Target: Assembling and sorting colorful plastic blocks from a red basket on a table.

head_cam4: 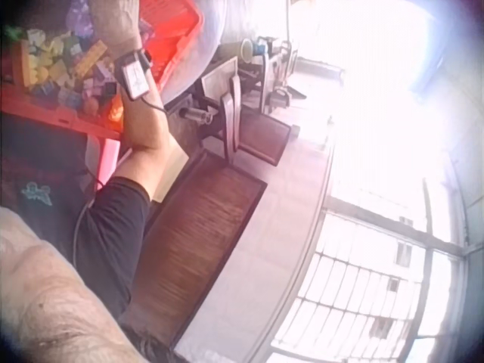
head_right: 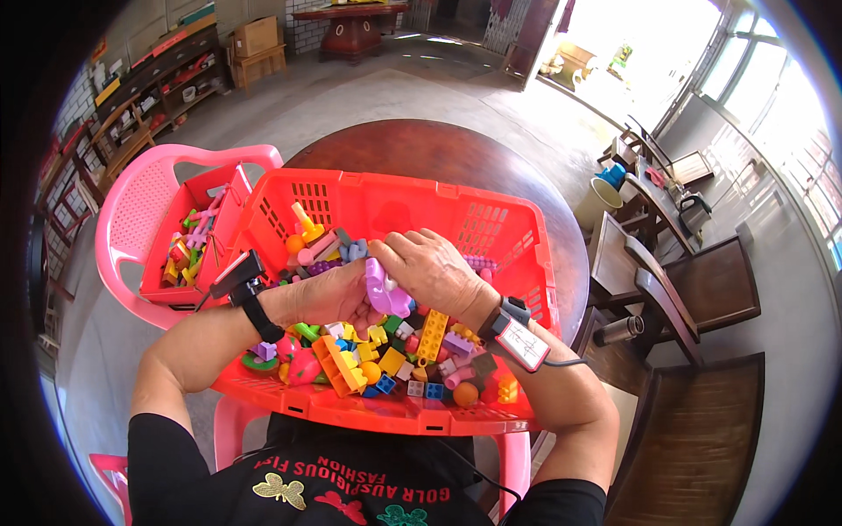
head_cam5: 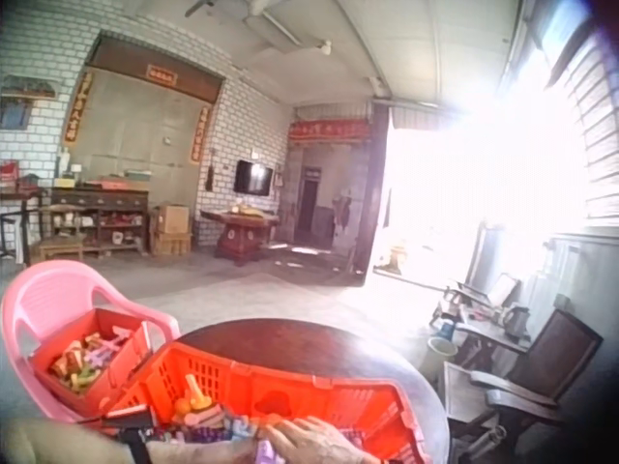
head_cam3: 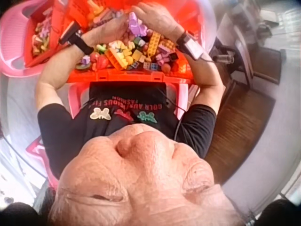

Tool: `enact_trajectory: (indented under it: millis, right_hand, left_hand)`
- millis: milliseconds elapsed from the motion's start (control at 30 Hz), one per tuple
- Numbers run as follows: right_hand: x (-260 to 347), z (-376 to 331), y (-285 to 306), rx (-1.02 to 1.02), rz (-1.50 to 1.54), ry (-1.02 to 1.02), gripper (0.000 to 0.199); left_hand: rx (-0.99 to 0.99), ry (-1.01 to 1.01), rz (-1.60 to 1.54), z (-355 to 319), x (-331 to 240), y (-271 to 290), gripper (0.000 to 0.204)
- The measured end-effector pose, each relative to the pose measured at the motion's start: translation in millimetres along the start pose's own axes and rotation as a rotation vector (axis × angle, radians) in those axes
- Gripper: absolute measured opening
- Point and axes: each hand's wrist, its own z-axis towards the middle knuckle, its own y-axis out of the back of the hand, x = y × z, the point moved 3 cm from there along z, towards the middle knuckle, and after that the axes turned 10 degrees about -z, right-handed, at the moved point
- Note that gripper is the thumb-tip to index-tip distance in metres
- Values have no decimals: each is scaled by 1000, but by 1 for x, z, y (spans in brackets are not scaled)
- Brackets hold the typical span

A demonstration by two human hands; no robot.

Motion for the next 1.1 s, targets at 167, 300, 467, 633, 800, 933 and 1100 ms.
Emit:
enact_trajectory:
  millis: [167, 300, 467, 633, 800, 933, 1100]
  right_hand:
    - [-8, 1, -2, -8, 124, -59, 42]
    - [-15, -4, -9, 51, 213, -292, 29]
    - [-21, -6, -10, 78, 323, -473, 30]
    - [-18, -9, -14, 103, 300, -472, 58]
    - [-16, -8, -11, 88, 303, -444, 68]
    - [-13, -4, -1, -34, 322, -428, 69]
    - [-9, 3, 5, 21, 137, -105, 64]
  left_hand:
    - [6, -37, 18, 2, -2, -5, 74]
    - [-86, -326, -18, 4, -17, -8, 60]
    - [-161, -463, 93, 1, -19, -6, 51]
    - [-48, -348, -120, 0, -15, -3, 46]
    - [15, -328, -160, 4, -13, 4, 45]
    - [50, -250, -252, 5, -10, 1, 41]
    - [111, -124, -227, 8, -1, 3, 50]
